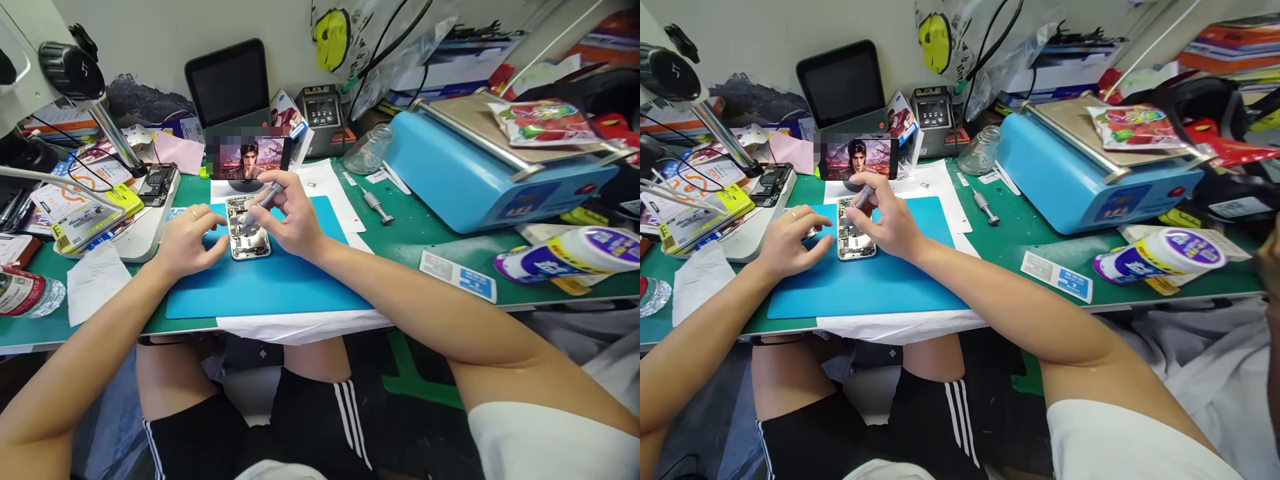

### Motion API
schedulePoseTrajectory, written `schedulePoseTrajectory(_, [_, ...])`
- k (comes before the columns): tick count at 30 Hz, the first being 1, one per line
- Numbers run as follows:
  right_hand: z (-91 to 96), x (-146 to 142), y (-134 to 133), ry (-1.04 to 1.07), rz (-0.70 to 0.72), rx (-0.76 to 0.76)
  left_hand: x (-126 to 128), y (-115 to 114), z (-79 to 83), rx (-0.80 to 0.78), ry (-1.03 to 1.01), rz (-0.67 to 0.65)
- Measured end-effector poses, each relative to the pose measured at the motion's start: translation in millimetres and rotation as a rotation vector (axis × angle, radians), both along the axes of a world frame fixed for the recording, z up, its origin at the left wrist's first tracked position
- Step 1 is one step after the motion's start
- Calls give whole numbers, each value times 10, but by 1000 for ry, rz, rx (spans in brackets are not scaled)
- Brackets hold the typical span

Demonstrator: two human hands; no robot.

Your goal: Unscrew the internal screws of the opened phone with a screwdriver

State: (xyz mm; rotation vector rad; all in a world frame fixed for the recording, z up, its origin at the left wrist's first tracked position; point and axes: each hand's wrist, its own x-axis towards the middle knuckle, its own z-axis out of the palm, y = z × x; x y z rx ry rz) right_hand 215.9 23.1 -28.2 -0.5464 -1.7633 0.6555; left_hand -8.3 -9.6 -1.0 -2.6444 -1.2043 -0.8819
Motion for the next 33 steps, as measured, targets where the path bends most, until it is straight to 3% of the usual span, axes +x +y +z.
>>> schedulePoseTrajectory(12, [-31,-9,50,61,25,103,-3,78,-97,-7,-10,-159])
schedulePoseTrajectory(33, [-33,23,56,-8,4,175,-8,130,-110,14,21,-201])
